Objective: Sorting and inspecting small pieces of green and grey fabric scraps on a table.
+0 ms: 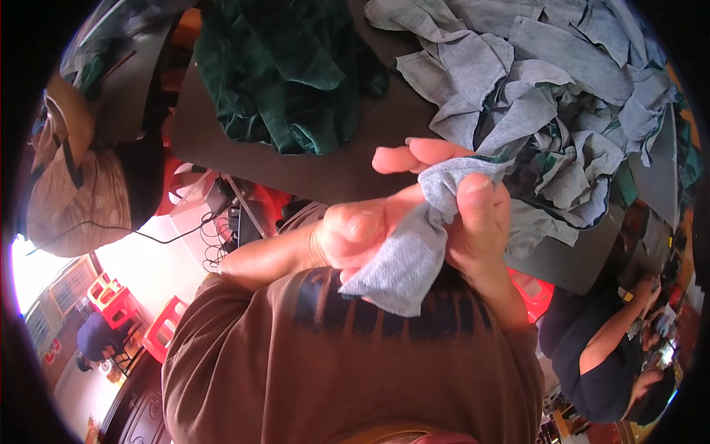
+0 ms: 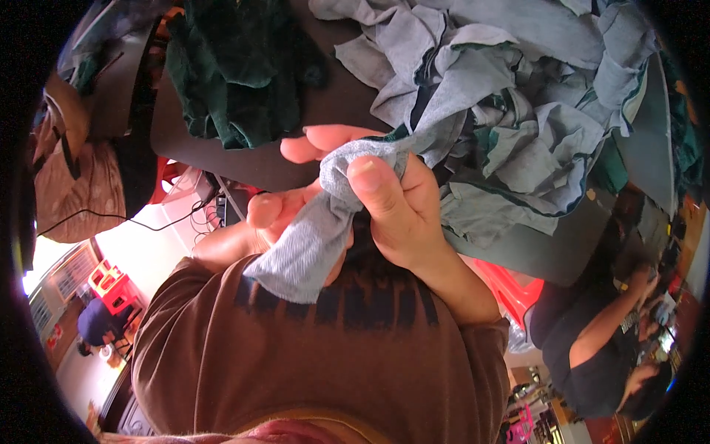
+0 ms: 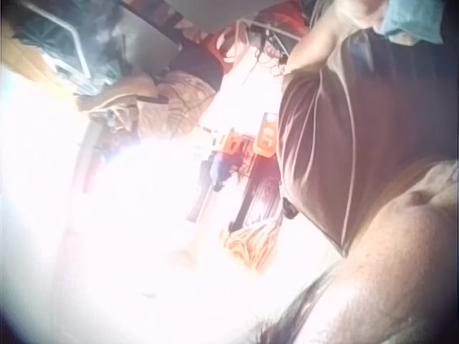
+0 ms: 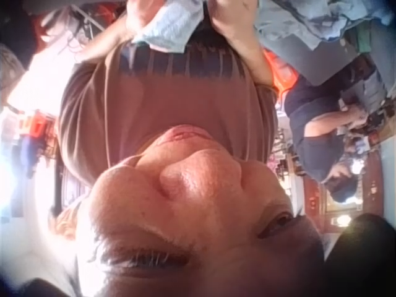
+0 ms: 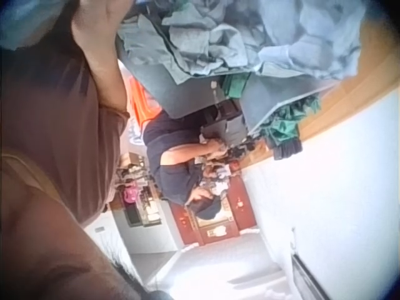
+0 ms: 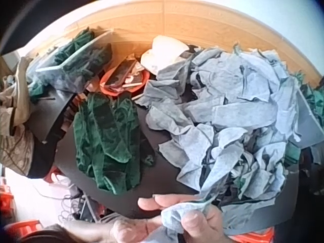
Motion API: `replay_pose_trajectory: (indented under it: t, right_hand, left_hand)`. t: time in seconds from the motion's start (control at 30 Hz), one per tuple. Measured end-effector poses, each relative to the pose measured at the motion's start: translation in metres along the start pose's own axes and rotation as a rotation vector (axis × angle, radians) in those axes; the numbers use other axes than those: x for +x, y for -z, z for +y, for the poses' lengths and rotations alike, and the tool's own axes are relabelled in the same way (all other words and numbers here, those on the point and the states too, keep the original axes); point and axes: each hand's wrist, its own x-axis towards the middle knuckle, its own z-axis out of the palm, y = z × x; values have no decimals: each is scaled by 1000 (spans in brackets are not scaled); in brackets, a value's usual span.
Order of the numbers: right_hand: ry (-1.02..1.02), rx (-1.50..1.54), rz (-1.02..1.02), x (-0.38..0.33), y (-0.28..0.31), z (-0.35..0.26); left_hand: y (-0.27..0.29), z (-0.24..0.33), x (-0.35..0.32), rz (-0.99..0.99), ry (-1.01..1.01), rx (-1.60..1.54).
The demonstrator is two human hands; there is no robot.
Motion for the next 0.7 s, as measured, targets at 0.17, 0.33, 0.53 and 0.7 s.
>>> replay_pose_trajectory:
  t: [0.17,0.33,0.53,0.7]
  right_hand:
    - [-42,-59,123,-3,-13,-6]
    - [134,-451,-10,1,9,-4]
    - [25,-536,-207,-9,8,-32]
    - [257,-785,-224,-7,25,-29]
  left_hand:
    - [-2,22,-7,119,162,125]
    - [-5,46,1,237,220,474]
    - [-29,55,2,335,330,1086]
    - [-36,59,5,295,375,1361]
